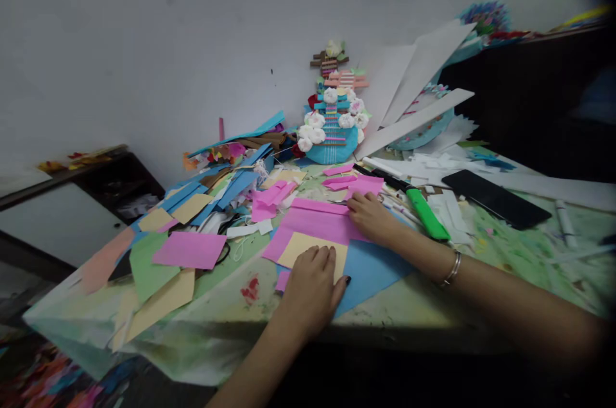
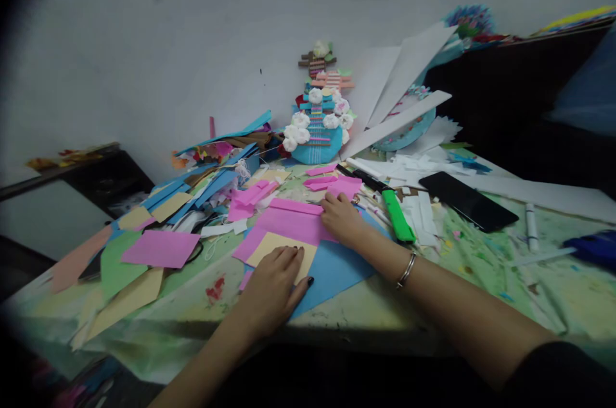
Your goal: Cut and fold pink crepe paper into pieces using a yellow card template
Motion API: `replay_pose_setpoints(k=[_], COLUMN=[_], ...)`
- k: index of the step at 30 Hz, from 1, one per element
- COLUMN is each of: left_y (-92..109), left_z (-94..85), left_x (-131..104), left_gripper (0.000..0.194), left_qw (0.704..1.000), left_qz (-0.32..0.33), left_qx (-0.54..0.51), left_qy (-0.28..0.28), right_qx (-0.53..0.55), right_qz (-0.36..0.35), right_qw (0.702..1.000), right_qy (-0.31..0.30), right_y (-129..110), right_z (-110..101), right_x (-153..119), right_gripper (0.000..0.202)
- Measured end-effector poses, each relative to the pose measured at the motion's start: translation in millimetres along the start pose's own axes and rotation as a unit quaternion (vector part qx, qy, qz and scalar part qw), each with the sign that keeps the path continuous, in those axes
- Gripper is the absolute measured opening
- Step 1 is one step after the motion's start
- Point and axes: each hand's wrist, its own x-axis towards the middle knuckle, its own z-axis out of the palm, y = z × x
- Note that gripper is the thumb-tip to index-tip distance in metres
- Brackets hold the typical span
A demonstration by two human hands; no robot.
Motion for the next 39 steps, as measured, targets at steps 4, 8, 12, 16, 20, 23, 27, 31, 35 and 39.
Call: replay_pose_setpoints(k=[4,8,12,16,20,23,27,31,35,39], left_y=[-6.2,-16.3,-26.2,-29.1,-28.4,-26.7,-24.6,-23.9,-19.1,-11.9], left_z=[0.5,-2.6,-5.9,-9.1,-11.4,-11.3,-7.6,0.3,10.6,20.0], left_x=[-6.9,-14.9,-23.6,-29.2,-26.0,-18.4,-8.4,-3.7,-5.4,-8.9], left_gripper=[0.045,0.045,0.045,0.045,0.037,0.025,0.021,0.023,0.024,0.024], left_qw=[1.000,0.997,0.991,0.987,0.987,0.989,0.992,0.994,0.994,0.988], left_qz=[0.027,0.075,0.118,0.131,0.118,0.102,0.071,0.033,0.011,-0.002], left_qx=[-0.007,-0.028,-0.057,-0.092,-0.112,-0.109,-0.100,-0.092,-0.062,-0.010], left_qy=[0.011,0.013,-0.001,-0.007,-0.005,-0.004,0.011,0.038,0.088,0.152], right_qx=[-0.008,0.001,0.043,0.107,0.163,0.187,0.201,0.202,0.205,0.173], right_qz=[-0.020,-0.018,0.006,0.036,0.075,0.103,0.121,0.138,0.151,0.239], right_qw=[1.000,1.000,0.999,0.994,0.982,0.973,0.968,0.967,0.966,0.954], right_qy=[-0.008,-0.020,-0.020,0.010,0.058,0.090,0.093,0.068,0.048,0.042], right_y=[4.5,3.9,-3.2,-4.7,8.7,21.2,27.4,24.2,27.0,49.1], right_z=[-5.9,-9.7,-11.6,-15.3,-13.0,-6.6,1.5,5.3,-0.8,-10.5], right_x=[-6.4,-23.3,-44.1,-60.7,-79.0,-96.4,-109.9,-101.1,-89.3,-96.0], right_gripper=[0.034,0.032,0.016,0.024,0.029,0.029,0.028,0.026,0.021,0.025])
